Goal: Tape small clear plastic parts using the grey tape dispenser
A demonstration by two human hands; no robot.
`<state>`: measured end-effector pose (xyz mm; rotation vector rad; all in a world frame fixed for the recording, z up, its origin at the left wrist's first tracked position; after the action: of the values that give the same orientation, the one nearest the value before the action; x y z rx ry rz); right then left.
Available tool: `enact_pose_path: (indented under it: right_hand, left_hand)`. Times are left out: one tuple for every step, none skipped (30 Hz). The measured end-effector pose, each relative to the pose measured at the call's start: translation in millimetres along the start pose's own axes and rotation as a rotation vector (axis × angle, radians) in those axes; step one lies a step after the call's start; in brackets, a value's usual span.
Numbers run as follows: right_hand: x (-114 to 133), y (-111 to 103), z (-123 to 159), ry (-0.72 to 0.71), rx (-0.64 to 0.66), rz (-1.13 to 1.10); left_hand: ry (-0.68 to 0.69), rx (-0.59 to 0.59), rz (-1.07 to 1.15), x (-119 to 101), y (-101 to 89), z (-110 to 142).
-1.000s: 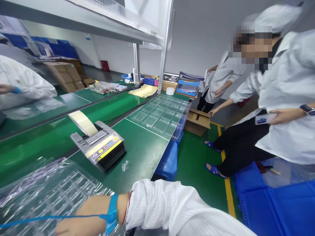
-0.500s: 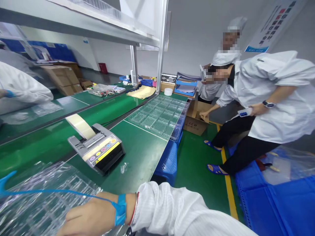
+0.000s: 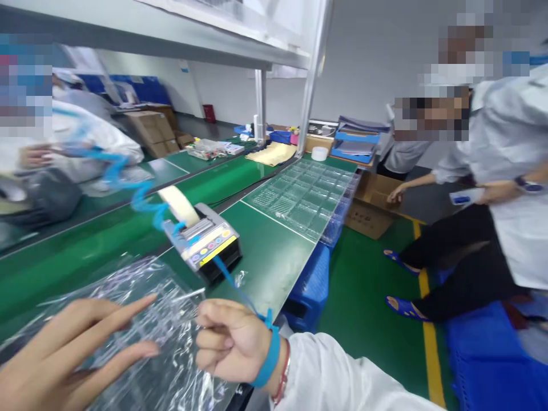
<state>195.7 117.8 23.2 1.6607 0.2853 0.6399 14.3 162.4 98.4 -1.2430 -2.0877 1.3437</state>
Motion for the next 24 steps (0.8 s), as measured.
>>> enact_pose_path:
  right_hand:
    - [-0.3, 1.1, 2.3, 0.023, -0.007, -0.056]
    - [-0.7, 1.9, 4.5, 0.047, -0.01, -0.093]
    - [-1.5, 2.3, 6.4, 0.07, -0.009, -0.115]
    - [-2.4, 2.6, 8.0, 0.085, -0.008, -0.128]
    - [-3.5, 2.8, 9.2, 0.097, -0.006, -0.132]
    - [-4.9, 3.0, 10.2, 0.105, -0.006, -0.13]
    - [-6.5, 3.3, 11.1, 0.111, -0.007, -0.124]
    - [-8.4, 3.6, 11.8, 0.115, -0.014, -0.114]
    - [-10.3, 3.7, 12.6, 0.114, -0.027, -0.098]
    - [-12.1, 3.8, 13.3, 0.11, -0.044, -0.075]
    - [-13.4, 3.7, 14.0, 0.107, -0.062, -0.042]
    - [-13.9, 3.4, 14.4, 0.11, -0.075, 0.005]
    - [-13.0, 3.0, 14.4, 0.121, -0.079, 0.078]
    - [-9.8, 2.3, 13.6, 0.124, -0.082, 0.184]
    - [-3.4, 1.1, 11.9, 0.101, -0.094, 0.328]
    - [6.7, -0.6, 9.3, 0.039, -0.132, 0.517]
    - [20.1, -2.3, 5.8, -0.055, -0.188, 0.743]
    - [36.2, -3.7, 2.0, -0.187, -0.274, 0.992]
    - [53.1, -4.6, -2.0, -0.316, -0.387, 1.271]
    - [67.8, -5.4, -7.1, -0.363, -0.441, 1.524]
    - [79.8, -7.0, -12.9, -0.332, -0.46, 1.745]
    - [89.8, -8.8, -18.1, -0.309, -0.488, 1.944]
    - [97.1, -11.0, -22.4, -0.273, -0.522, 2.107]
    - [101.7, -13.4, -25.7, -0.239, -0.559, 2.238]
  left_hand:
    - [0.007, 0.011, 0.005, -11.1, -1.1, -5.3]
    - [0.007, 0.02, 0.008, -19.6, -1.8, -9.7]
    - [0.009, 0.037, 0.019, -25.8, -2.0, -13.0]
    - [0.015, 0.054, 0.034, -30.3, -1.8, -14.9]
    - [0.017, 0.068, 0.05, -33.4, -1.5, -15.5]
    - [0.019, 0.077, 0.069, -35.6, -1.1, -15.2]
    - [0.019, 0.078, 0.087, -37.4, -1.0, -14.2]
    - [0.017, 0.07, 0.101, -39.0, -1.2, -13.1]
    - [0.01, 0.061, 0.109, -40.4, -1.7, -12.1]
    - [0.008, 0.053, 0.114, -41.8, -2.6, -11.3]
    - [0.01, 0.045, 0.116, -43.1, -3.9, -10.8]
    - [0.012, 0.046, 0.117, -44.0, -5.3, -10.7]
    - [0.015, 0.048, 0.116, -44.4, -7.0, -10.6]
    - [0.016, 0.053, 0.113, -44.3, -8.8, -10.5]
    - [0.018, 0.056, 0.107, -43.5, -10.6, -10.2]
    - [0.017, 0.061, 0.099, -42.2, -12.4, -9.5]
    - [0.015, 0.064, 0.088, -40.4, -14.0, -8.4]
    - [0.017, 0.067, 0.078, -38.5, -15.4, -6.8]
    - [0.021, 0.067, 0.068, -36.5, -16.6, -4.8]
    - [0.021, 0.07, 0.059, -34.6, -17.4, -2.6]
    - [0.021, 0.072, 0.05, -32.8, -17.9, -0.1]
    - [0.02, 0.072, 0.043, -31.3, -18.2, 2.3]
    - [0.017, 0.072, 0.038, -29.9, -18.3, 4.8]
    - [0.012, 0.074, 0.034, -28.7, -18.1, 7.0]
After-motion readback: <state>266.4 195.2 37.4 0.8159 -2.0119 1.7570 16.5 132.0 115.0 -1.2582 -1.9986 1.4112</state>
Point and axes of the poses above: each hand's wrist, its own z-axis away from the middle knuckle, its own y-axis out of the palm, x = y × z, the point moved 2 cm from there along -z, towards the middle knuckle, and after that the axes turned 4 degrees about x, right-handed, at the moved point
